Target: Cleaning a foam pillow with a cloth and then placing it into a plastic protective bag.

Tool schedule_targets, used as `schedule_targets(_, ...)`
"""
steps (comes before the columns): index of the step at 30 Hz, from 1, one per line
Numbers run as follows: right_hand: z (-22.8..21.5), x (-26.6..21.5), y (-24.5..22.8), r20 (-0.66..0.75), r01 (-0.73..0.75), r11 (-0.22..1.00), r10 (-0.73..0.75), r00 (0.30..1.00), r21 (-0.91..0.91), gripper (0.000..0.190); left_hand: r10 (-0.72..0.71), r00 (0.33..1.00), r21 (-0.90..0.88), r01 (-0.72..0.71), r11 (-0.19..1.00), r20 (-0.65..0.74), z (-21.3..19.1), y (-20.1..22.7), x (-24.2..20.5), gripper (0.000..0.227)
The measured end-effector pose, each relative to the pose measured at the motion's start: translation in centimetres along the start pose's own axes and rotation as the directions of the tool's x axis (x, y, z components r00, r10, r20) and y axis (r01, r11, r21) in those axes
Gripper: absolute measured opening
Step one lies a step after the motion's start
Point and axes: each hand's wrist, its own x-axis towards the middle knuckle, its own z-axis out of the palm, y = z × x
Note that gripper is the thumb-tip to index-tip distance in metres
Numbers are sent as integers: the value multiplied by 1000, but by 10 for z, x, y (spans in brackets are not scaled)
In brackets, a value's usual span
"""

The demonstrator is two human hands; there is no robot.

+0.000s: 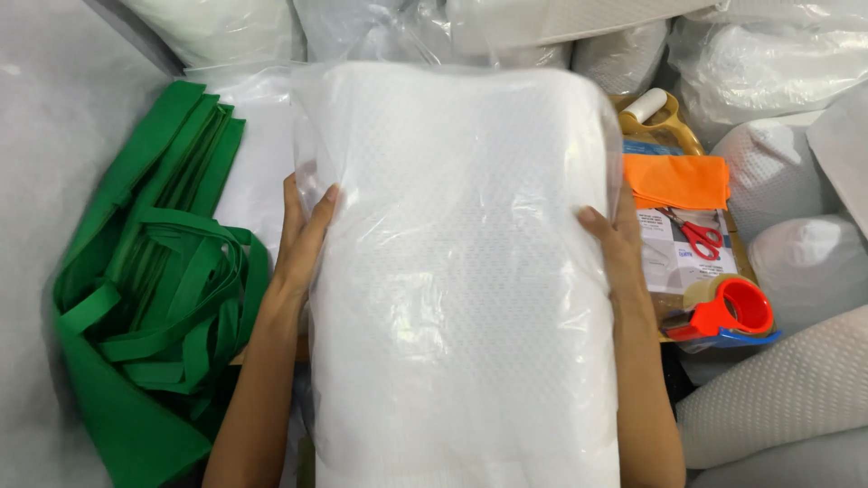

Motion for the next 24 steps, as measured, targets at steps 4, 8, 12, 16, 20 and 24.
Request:
schedule_targets(4, -24, -34, 6, 128, 32, 998, -25, 991, -58, 104, -57, 973, -1, 59, 998, 225, -13, -4, -21, 91)
schedule_targets(8, -91, -73, 44, 300, -259, 921, 345, 889, -292, 137, -343, 839, 302, 226, 926, 422, -62, -35, -52, 95)
schedule_targets(12, -122, -89, 27, 305, -351, 708, 622, 721, -614, 132, -547, 758, 586, 276, 762, 355, -87, -14, -69, 78)
schedule_targets(16, -134, -52, 36, 216, -149, 810, 322, 922, -568, 87, -422, 900, 682, 238, 692, 114, -96, -11, -37, 54)
schedule_targets(20, -51, -2, 0, -73, -201, 952, 189, 979, -231, 47, -158, 987, 405, 158, 900, -34, -55, -15, 17, 51)
schedule_targets(24, -12, 20, -11, -53, -433, 889, 430, 901, -147, 77, -291, 956, 308, 268, 913, 31, -18, -11, 56, 85)
